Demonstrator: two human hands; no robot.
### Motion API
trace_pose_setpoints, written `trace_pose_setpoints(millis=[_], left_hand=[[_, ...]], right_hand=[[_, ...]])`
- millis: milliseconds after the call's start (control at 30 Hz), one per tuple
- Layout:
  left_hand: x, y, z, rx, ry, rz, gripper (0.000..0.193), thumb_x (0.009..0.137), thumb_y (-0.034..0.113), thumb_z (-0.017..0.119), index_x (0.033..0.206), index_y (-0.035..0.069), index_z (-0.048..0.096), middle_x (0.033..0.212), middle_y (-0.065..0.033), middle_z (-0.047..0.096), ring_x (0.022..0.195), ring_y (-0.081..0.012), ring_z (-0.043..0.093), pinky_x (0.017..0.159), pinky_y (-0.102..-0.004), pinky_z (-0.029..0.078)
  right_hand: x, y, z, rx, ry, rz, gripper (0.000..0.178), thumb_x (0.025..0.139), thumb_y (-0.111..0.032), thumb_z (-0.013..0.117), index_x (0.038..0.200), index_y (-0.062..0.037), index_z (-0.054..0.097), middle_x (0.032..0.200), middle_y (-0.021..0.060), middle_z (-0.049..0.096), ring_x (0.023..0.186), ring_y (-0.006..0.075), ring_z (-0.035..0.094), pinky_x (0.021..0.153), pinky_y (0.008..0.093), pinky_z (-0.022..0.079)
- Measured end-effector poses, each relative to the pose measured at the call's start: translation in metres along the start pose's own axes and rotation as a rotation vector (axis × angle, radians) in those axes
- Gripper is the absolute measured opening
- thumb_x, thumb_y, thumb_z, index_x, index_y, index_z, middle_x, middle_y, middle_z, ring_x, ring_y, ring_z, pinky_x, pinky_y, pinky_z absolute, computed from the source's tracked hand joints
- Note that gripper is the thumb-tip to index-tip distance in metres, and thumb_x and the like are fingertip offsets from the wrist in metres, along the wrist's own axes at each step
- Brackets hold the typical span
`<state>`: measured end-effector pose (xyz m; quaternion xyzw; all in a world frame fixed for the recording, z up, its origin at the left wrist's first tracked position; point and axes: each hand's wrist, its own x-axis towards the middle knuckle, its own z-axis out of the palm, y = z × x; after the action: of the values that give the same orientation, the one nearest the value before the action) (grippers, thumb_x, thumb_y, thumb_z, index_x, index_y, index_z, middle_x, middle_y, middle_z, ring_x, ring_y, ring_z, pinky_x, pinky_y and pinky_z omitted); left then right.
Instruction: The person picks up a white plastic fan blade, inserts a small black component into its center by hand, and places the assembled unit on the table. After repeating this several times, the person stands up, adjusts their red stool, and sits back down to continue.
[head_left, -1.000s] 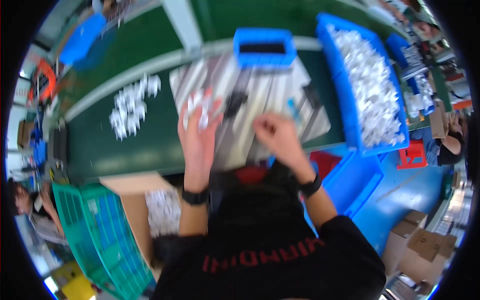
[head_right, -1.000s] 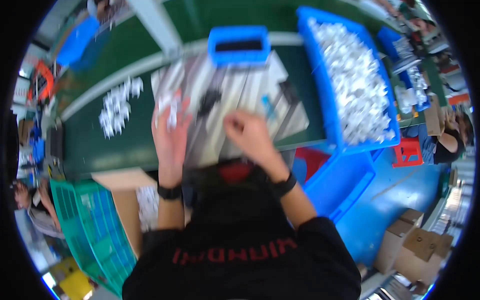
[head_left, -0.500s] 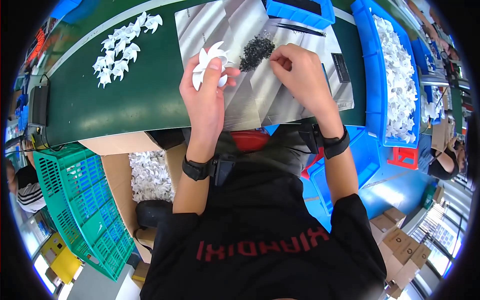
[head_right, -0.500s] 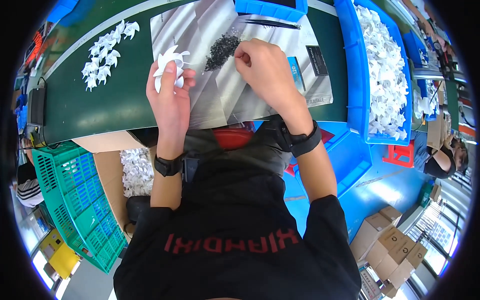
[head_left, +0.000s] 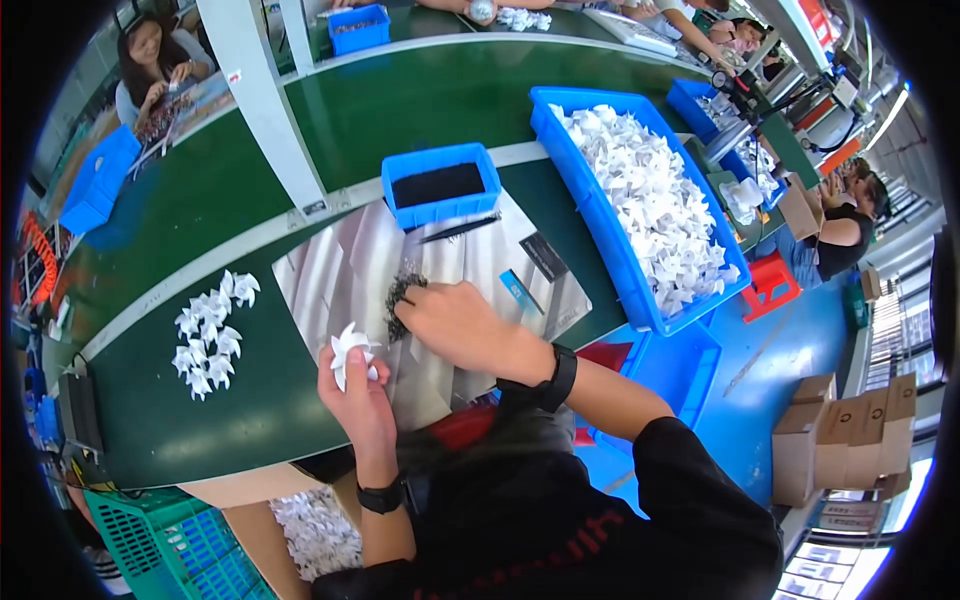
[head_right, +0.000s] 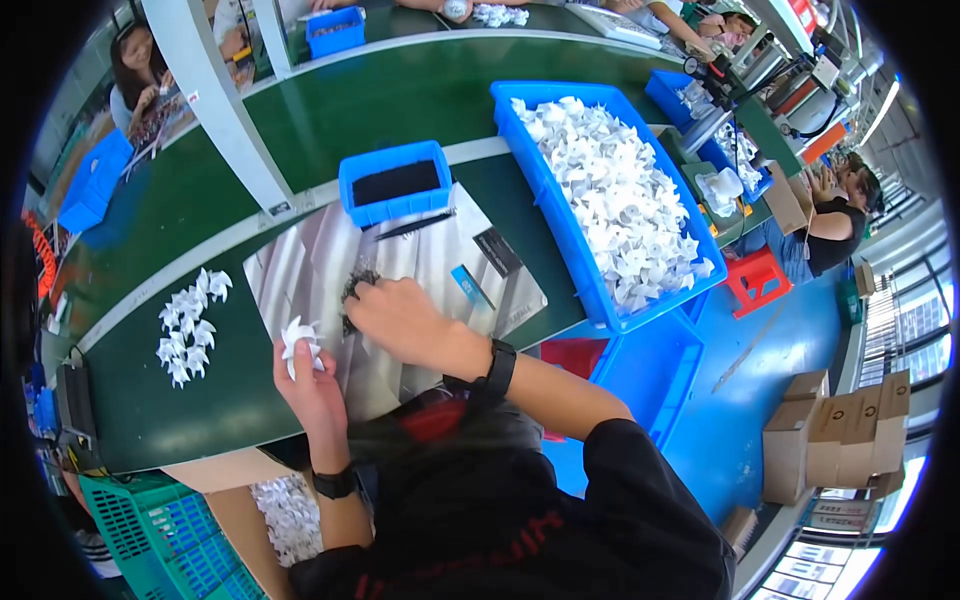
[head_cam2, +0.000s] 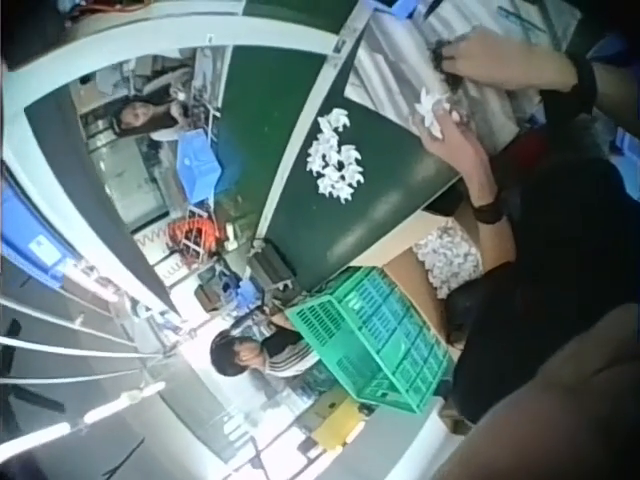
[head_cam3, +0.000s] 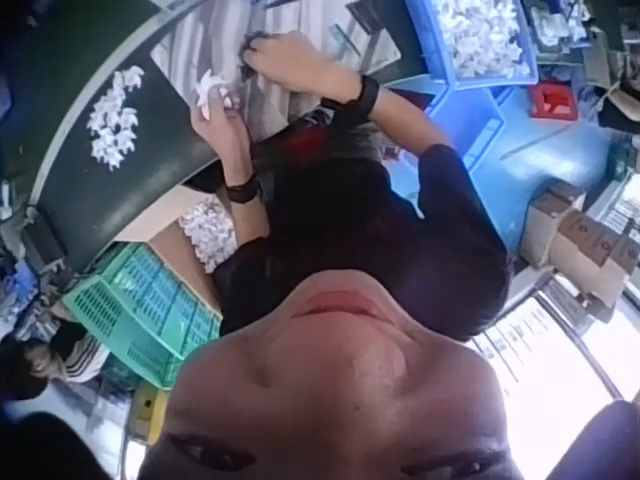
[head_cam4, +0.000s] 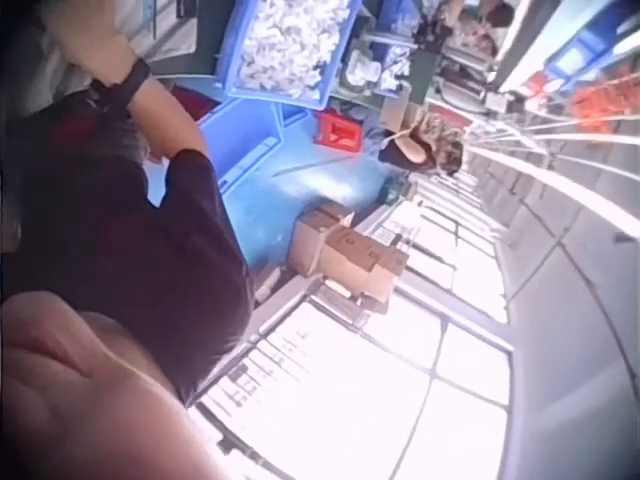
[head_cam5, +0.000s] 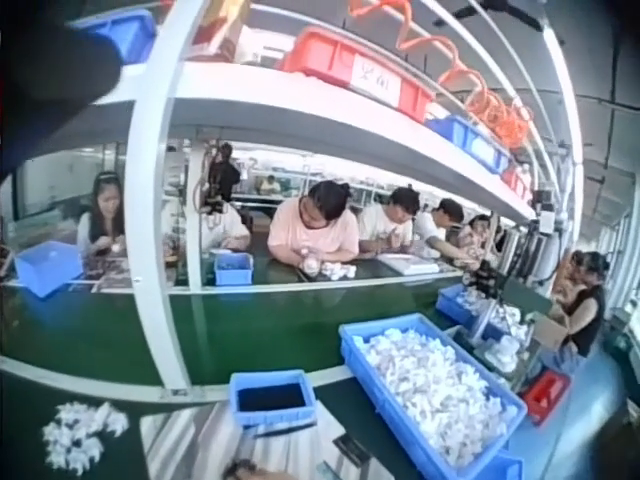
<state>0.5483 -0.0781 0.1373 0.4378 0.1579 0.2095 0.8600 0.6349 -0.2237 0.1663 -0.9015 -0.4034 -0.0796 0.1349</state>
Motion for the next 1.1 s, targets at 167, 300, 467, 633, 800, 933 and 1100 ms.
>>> trace_pose_setpoints(millis=[167, 300, 467, 633, 800, 933, 1100], left_hand=[[0.0, 0.005, 0.003, 0.02, -0.014, -0.017, 0.018, 0.096, 0.008, 0.061, 0.111, 0.0, 0.056, 0.088, -0.0041, 0.06, 0.063, -0.012, 0.053, 0.057, -0.0261, 0.042], [0.002, 0.001, 0.0, 0.048, -0.084, -0.004, 0.019, 0.098, 0.009, 0.059, 0.114, 0.0, 0.056, 0.094, -0.0052, 0.061, 0.067, -0.0107, 0.053, 0.058, -0.0244, 0.041], [0.002, 0.004, 0.004, 0.048, -0.064, 0.002, 0.019, 0.097, 0.007, 0.059, 0.113, -0.003, 0.057, 0.087, -0.0052, 0.062, 0.064, -0.0113, 0.057, 0.058, -0.0249, 0.044], [0.003, 0.002, 0.002, 0.061, -0.08, -0.006, 0.022, 0.098, 0.009, 0.059, 0.115, -0.004, 0.058, 0.093, -0.0076, 0.066, 0.067, -0.0123, 0.06, 0.059, -0.0245, 0.046], [0.0, 0.001, 0.001, 0.075, -0.092, -0.028, 0.024, 0.098, 0.011, 0.06, 0.116, -0.004, 0.06, 0.096, -0.0085, 0.067, 0.068, -0.0122, 0.061, 0.059, -0.0241, 0.046], [0.002, 0.0, -0.001, 0.094, -0.107, -0.032, 0.024, 0.098, 0.011, 0.06, 0.117, -0.004, 0.061, 0.095, -0.0079, 0.067, 0.068, -0.012, 0.061, 0.059, -0.0237, 0.046], [0.003, -0.001, -0.002, 0.095, -0.115, -0.03, 0.024, 0.098, 0.012, 0.06, 0.116, -0.003, 0.061, 0.09, -0.0072, 0.067, 0.069, -0.0117, 0.061, 0.059, -0.0234, 0.045]], right_hand=[[0.008, -0.001, -0.001, -0.057, -0.125, -0.07, 0.01, 0.077, -0.008, 0.061, 0.086, -0.0044, 0.063, 0.084, 0.0095, 0.062, 0.08, 0.0289, 0.068, 0.058, 0.04, 0.053], [0.011, 0.004, -0.005, -0.071, -0.118, -0.117, 0.009, 0.077, -0.008, 0.061, 0.085, -0.0043, 0.063, 0.085, 0.01, 0.063, 0.079, 0.0289, 0.068, 0.058, 0.0397, 0.053], [0.013, 0.005, -0.005, -0.031, -0.045, -0.131, 0.009, 0.077, -0.008, 0.061, 0.085, -0.0042, 0.062, 0.084, 0.0106, 0.063, 0.078, 0.0295, 0.068, 0.059, 0.0405, 0.053], [0.011, 0.004, -0.005, -0.041, -0.076, -0.084, 0.008, 0.077, -0.008, 0.061, 0.084, -0.004, 0.061, 0.083, 0.0106, 0.062, 0.078, 0.0303, 0.067, 0.059, 0.0417, 0.053], [0.006, 0.004, -0.009, -0.054, -0.08, -0.051, 0.009, 0.077, -0.008, 0.061, 0.084, -0.003, 0.06, 0.082, 0.0111, 0.061, 0.076, 0.0308, 0.067, 0.058, 0.042, 0.052], [0.008, 0.002, -0.005, -0.047, -0.057, -0.055, 0.01, 0.077, -0.009, 0.062, 0.084, -0.0024, 0.059, 0.081, 0.0112, 0.061, 0.076, 0.0307, 0.067, 0.057, 0.0422, 0.052], [0.008, 0.001, -0.001, -0.092, -0.088, -0.038, 0.011, 0.076, -0.01, 0.063, 0.084, -0.0022, 0.059, 0.082, 0.0113, 0.061, 0.076, 0.0304, 0.067, 0.057, 0.0423, 0.051]])
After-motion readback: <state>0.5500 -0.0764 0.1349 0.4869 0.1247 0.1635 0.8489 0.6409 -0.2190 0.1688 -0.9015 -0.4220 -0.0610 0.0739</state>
